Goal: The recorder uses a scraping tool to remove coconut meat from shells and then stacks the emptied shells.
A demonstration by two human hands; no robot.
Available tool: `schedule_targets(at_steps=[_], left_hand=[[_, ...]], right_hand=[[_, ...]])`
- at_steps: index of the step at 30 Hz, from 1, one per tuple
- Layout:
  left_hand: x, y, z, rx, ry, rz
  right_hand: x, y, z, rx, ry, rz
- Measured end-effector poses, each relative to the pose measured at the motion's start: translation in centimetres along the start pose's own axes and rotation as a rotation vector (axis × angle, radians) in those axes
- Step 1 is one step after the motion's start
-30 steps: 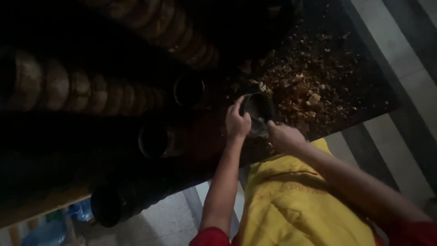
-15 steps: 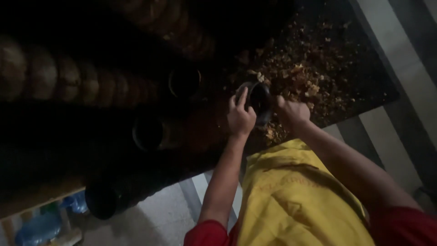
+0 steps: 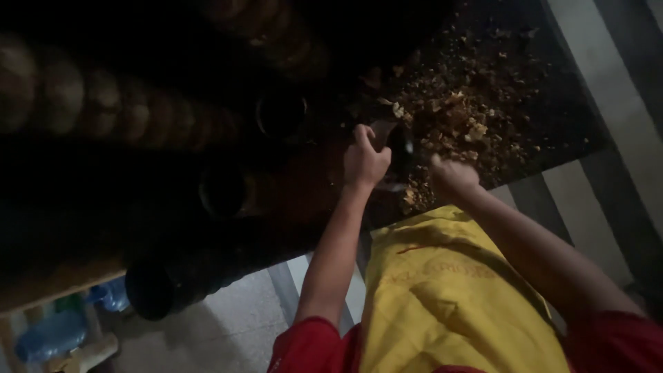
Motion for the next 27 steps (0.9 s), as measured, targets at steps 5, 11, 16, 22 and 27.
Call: schedule_targets(at_steps=[5, 11, 16, 22, 27], left_hand=[[-0.6, 2.4, -0.7, -0.051, 0.016, 0.159], [-2.7, 4.8, -2.4, -0.05, 0.081, 0.37], [-2.6, 4.3, -2.9, -0.105, 0.131, 0.53], [2.5, 3.0, 1.6, -0.174, 0.347, 0.461], [5.7, 2.6, 5.1, -0.483, 0.229, 0.665]], right_hand=[[-2.3, -1.0, 0.3, 0.038, 0.026, 0.179], [-4.0, -2.0, 1.2, 0.148, -0.163, 0.149], [-13.1, -8.7, 6.4, 0.353, -0.662, 0.022], [2.5, -0.1, 3.7, -0.026, -1.908, 0.38], [7.0, 1.7, -0.7, -0.075, -1.444, 0.255]])
Point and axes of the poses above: each hand's wrist, its own y-axis away from the middle knuckle, its own x-axis out of the back of the hand, z = x × y, the point moved 6 cm from there along -y, towards the middle knuckle, and after that the axes turned 5 degrees about x, right-handed, at the moved point
